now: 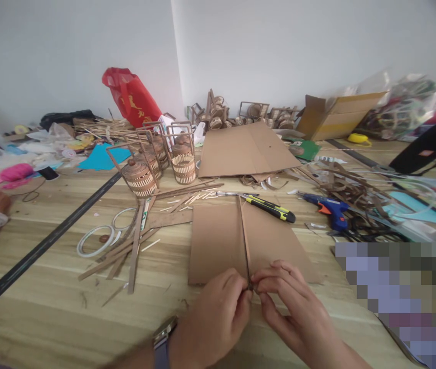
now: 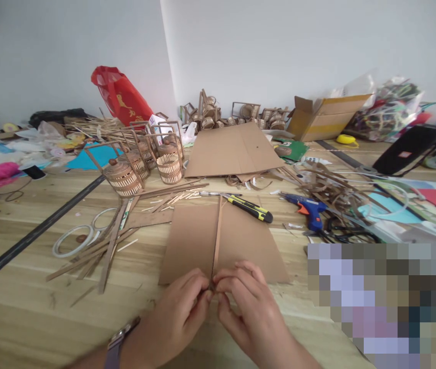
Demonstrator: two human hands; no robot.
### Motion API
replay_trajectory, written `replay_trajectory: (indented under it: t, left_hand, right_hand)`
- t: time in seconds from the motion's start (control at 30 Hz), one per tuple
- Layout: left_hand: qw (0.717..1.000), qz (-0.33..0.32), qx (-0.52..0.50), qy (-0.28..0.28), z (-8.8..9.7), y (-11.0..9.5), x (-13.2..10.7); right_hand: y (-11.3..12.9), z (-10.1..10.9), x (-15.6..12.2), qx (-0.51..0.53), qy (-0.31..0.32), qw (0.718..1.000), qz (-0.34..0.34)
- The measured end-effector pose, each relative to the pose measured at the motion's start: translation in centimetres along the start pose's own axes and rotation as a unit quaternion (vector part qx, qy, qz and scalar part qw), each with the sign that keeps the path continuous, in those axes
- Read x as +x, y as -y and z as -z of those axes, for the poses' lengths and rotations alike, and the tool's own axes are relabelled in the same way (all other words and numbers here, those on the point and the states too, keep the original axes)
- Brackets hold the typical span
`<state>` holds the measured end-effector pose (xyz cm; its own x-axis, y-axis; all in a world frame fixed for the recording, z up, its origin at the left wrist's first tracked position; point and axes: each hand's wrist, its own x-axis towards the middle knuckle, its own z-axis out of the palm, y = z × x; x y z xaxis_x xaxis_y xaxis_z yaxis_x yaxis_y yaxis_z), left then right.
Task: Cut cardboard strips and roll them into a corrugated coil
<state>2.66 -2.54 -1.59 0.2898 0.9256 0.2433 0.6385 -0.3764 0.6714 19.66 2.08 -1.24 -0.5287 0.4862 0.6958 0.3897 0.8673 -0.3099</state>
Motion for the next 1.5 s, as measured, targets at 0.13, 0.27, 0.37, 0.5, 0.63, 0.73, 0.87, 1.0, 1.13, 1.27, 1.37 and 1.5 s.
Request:
replay_trajectory:
  t: [0.13, 0.27, 0.37, 0.5, 0.63, 0.73, 0.87, 1.0, 1.13, 1.27, 1.37, 1.5]
  left_hand:
    - [0.998, 0.021, -0.052, -0.011, 0.1, 0.1, 0.0]
    - [0.992, 0.070, -0.108, 0.000, 0.1, 0.5, 0.3]
    - [0.987, 0.103, -0.124, 0.020, 0.2, 0.5, 0.5]
    - [0.987, 0.099, -0.122, 0.023, 0.2, 0.2, 0.5]
    - [0.990, 0.079, -0.115, 0.015, 0.2, 0.2, 0.4]
    - [0.991, 0.060, -0.116, 0.015, 0.3, 0.3, 0.5]
    - [0.992, 0.033, -0.121, 0.018, 0.6, 0.5, 0.6]
    - [0.991, 0.012, -0.134, 0.027, 0.7, 0.6, 0.7]
    - [0.983, 0.048, -0.173, 0.034, 0.5, 0.8, 0.7]
    - [0.961, 0.093, -0.254, 0.062, 0.1, 1.1, 0.7]
    - [0.945, 0.130, -0.293, 0.068, 0.0, 1.2, 0.8]
    - [0.940, 0.145, -0.304, 0.051, 0.1, 1.0, 0.9]
  right_hand:
    - [0.0, -0.2, -0.3, -0.022, 0.004, 1.000, 0.010]
    - [-0.2, -0.6, -0.5, -0.016, 0.002, 1.000, 0.009]
    - [-0.2, -0.8, -0.4, -0.004, -0.014, 1.000, 0.004]
    - [-0.1, -0.6, 0.1, -0.005, -0.024, 1.000, 0.007]
    - [0.0, -0.2, 0.4, -0.005, -0.023, 1.000, 0.006]
    - [-0.1, 0.0, 0.5, 0.016, -0.020, 1.000, -0.002]
    - [-0.3, 0.5, 0.6, 0.063, -0.011, 0.997, -0.033]
    - [-0.2, 0.9, 0.8, 0.111, 0.013, 0.991, -0.074]
    - [0.0, 0.7, 0.8, 0.101, 0.008, 0.994, -0.041]
    - [-0.1, 0.1, 0.3, 0.068, 0.010, 0.998, -0.003]
    - [-0.4, -0.2, -0.1, 0.058, 0.022, 0.998, -0.007]
    - [-0.7, -0.6, -0.5, 0.051, 0.017, 0.998, -0.026]
